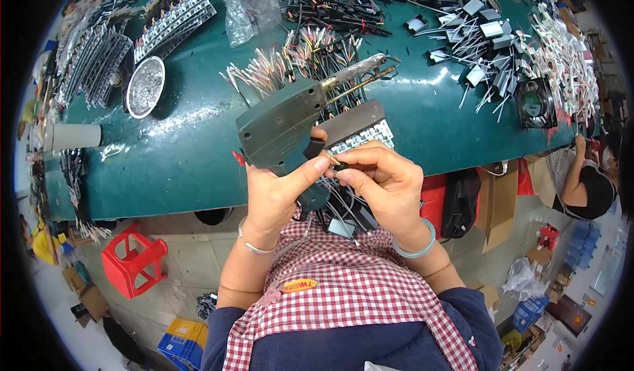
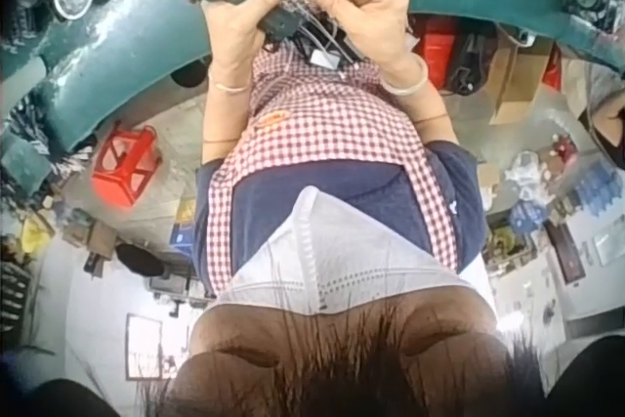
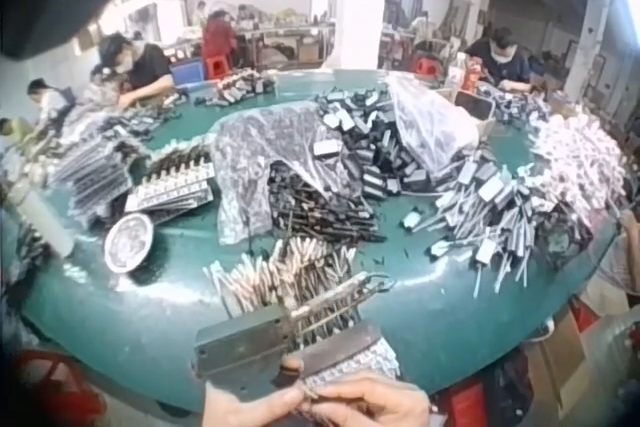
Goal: The person positions wires onto a circuit board fixture by hand and uses a handheld soldering tool to solder the wire connections.
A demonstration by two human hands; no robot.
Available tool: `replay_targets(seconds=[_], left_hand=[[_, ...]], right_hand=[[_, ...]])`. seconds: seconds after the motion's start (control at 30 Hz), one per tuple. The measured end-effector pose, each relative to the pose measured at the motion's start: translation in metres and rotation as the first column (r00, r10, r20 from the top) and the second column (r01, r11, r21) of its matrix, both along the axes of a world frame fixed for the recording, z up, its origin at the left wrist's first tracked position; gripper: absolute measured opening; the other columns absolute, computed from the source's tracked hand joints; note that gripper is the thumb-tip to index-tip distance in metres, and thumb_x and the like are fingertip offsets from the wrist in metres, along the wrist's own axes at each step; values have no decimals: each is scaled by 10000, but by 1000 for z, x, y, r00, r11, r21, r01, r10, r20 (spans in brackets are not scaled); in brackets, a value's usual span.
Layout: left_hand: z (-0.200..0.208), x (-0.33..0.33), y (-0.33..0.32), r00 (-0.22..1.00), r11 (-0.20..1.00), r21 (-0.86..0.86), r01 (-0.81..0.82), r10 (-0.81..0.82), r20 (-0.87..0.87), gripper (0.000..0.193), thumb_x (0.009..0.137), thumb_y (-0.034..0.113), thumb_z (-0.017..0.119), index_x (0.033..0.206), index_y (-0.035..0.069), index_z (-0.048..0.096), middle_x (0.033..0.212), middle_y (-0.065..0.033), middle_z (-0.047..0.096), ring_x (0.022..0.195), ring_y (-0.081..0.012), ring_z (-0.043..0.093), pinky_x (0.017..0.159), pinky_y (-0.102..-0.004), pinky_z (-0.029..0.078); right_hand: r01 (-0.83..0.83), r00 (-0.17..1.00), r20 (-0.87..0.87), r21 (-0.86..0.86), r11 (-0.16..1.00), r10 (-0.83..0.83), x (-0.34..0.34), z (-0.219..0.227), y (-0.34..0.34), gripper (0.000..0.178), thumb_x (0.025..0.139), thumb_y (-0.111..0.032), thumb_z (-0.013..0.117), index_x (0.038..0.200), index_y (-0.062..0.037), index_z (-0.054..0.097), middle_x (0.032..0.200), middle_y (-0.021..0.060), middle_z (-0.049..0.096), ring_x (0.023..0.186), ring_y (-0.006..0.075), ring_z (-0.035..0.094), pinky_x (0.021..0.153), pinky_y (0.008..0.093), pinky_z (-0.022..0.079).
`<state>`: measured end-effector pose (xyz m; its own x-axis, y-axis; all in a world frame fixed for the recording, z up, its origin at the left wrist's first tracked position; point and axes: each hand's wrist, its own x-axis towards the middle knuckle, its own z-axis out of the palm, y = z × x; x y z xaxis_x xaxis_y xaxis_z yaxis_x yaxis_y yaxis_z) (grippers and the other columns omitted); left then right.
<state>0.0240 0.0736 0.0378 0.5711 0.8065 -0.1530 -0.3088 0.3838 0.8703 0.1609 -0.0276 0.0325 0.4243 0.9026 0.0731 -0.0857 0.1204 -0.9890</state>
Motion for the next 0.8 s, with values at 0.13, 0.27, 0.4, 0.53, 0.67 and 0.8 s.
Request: replay_targets(seconds=[0.13, 0.27, 0.4, 0.53, 0.67, 0.8], left_hand=[[-7, -2, -3, 992, 994, 92, 59, -48, -121, 404, 823, -25, 752, 1199, -47, 604, 1050, -124, 685, 806, -173, 684, 723, -297, 579], [-2, 0, -6, 995, 996, 77, 51, -44, -93, 408, 821, -31, 753, 1199, -52, 603, 1009, -111, 695, 810, -160, 676, 732, -288, 571], [-1, 4, -6, 991, 995, 86, 51, -40, -129, 409, 817, -37, 753, 1200, -55, 608, 961, -92, 697, 818, -144, 668, 732, -270, 555], [-6, 7, -10, 988, 986, 153, 60, -37, -149, 389, 814, -46, 751, 1181, -58, 623, 943, -80, 700, 824, -125, 662, 714, -245, 538], [-10, 14, -19, 977, 982, 171, 79, -42, -207, 363, 811, -46, 751, 1158, -50, 642, 933, -70, 705, 810, -114, 662, 699, -239, 533], [-17, 24, -31, 958, 948, 316, -24, 113, -265, 264, 802, -28, 765, 1053, -23, 681, 895, -48, 713, 783, -85, 659, 697, -236, 532]], right_hand=[[57, 993, 101, -8, 998, -56, 0, -3, -2, 202, 850, 46, 714, 1051, 32, 694, 982, 120, 690, 878, 161, 702, 673, 239, 592], [83, 979, 186, 3, 997, -82, 2, -4, -6, 193, 837, 45, 727, 1027, 35, 690, 959, 118, 691, 843, 162, 698, 661, 249, 587], [68, 961, 267, 24, 997, -72, 6, -2, -8, 191, 814, 46, 745, 995, 34, 685, 928, 118, 692, 804, 177, 697, 657, 267, 585], [79, 934, 347, 30, 996, -85, 7, -6, -13, 200, 799, 45, 758, 983, 20, 682, 893, 122, 687, 758, 183, 688, 633, 273, 570], [234, 864, 459, -3, 972, -206, -2, -7, -20, 229, 769, 79, 777, 972, 42, 678, 875, 118, 672, 728, 141, 637, 620, 238, 518], [313, 810, 501, 67, 947, -303, -6, -15, -23, 235, 778, 111, 754, 986, 45, 669, 875, 125, 669, 717, 146, 642, 603, 239, 516]])
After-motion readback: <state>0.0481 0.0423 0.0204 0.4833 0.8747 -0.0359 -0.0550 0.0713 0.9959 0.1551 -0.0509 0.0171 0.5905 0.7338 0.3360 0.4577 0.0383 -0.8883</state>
